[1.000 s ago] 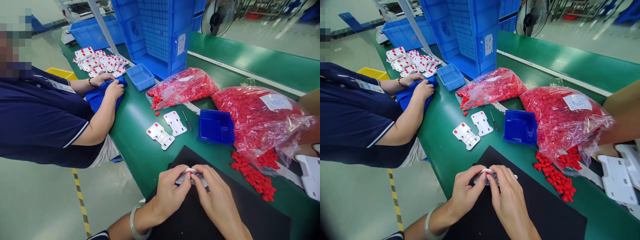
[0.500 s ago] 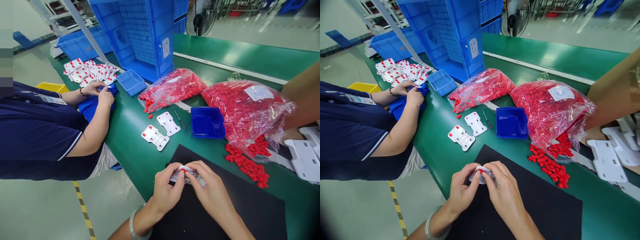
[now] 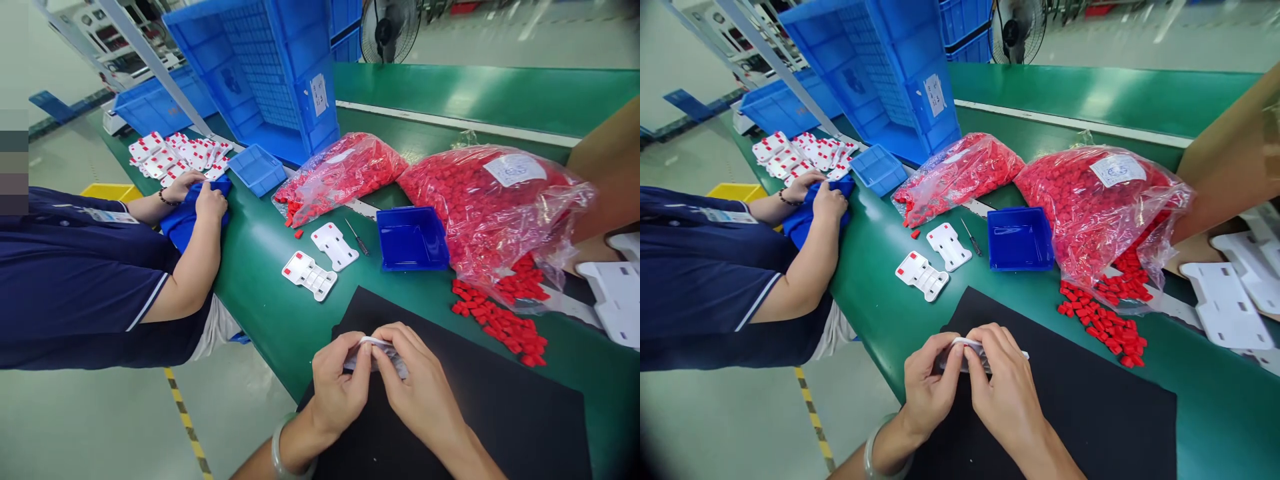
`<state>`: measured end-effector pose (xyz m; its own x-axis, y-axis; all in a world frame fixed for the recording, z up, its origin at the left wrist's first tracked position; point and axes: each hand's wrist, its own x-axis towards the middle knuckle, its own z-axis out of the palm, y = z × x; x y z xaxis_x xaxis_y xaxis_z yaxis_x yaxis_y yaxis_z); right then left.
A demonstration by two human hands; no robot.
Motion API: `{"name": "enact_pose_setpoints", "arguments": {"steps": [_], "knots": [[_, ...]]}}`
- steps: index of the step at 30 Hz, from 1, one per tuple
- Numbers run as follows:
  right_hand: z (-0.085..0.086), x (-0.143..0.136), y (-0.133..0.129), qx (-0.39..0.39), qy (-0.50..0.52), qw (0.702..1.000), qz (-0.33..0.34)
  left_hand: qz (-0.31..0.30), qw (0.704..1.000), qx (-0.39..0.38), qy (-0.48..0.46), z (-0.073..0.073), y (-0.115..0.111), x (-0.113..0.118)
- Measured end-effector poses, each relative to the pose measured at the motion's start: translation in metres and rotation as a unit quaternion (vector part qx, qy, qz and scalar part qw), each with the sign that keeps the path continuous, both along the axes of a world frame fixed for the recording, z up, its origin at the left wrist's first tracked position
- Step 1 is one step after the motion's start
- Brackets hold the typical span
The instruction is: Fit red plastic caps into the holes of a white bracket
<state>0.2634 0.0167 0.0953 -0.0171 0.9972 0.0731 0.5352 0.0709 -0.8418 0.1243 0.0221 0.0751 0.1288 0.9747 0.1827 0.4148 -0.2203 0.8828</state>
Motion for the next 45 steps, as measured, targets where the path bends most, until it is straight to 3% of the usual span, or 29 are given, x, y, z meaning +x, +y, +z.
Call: {"name": "enact_pose_setpoints", "arguments": {"steps": [5, 10, 17, 20, 24, 27, 31, 38, 45], "knots": [[-0.002, 0.007, 0.006, -0.055, 0.040, 0.997, 0.036, -0.014, 0.997, -0.068, -0.027, -0.002, 0.008, -0.001], [-0.002, 0.005, -0.001, -0.023, 0.011, 1.000, 0.019, -0.056, 0.993, -0.091, -0.046, 0.002, 0.007, -0.009], [-0.004, -0.001, -0.004, -0.010, -0.008, 1.000, 0.016, -0.025, 0.995, -0.081, -0.054, 0.003, 0.001, -0.006], [-0.009, 0.007, -0.004, 0.013, -0.103, 0.994, 0.035, -0.007, 0.979, -0.157, -0.128, 0.001, 0.010, -0.003], [-0.021, 0.021, -0.014, 0.081, -0.301, 0.949, 0.052, 0.001, 0.939, -0.234, -0.254, -0.001, 0.023, -0.006], [-0.029, 0.027, -0.023, 0.072, -0.358, 0.929, 0.068, -0.024, 0.921, -0.264, -0.285, -0.003, 0.025, -0.011], [-0.028, 0.028, -0.030, 0.066, -0.368, 0.924, 0.085, -0.058, 0.916, -0.291, -0.272, -0.002, 0.025, -0.017], [-0.014, 0.029, -0.036, 0.110, -0.392, 0.909, 0.089, -0.087, 0.938, -0.277, -0.192, 0.006, 0.025, -0.023], [-0.003, 0.030, -0.041, 0.121, -0.430, 0.889, 0.105, -0.130, 0.971, -0.201, -0.008, 0.013, 0.021, -0.030]]}}
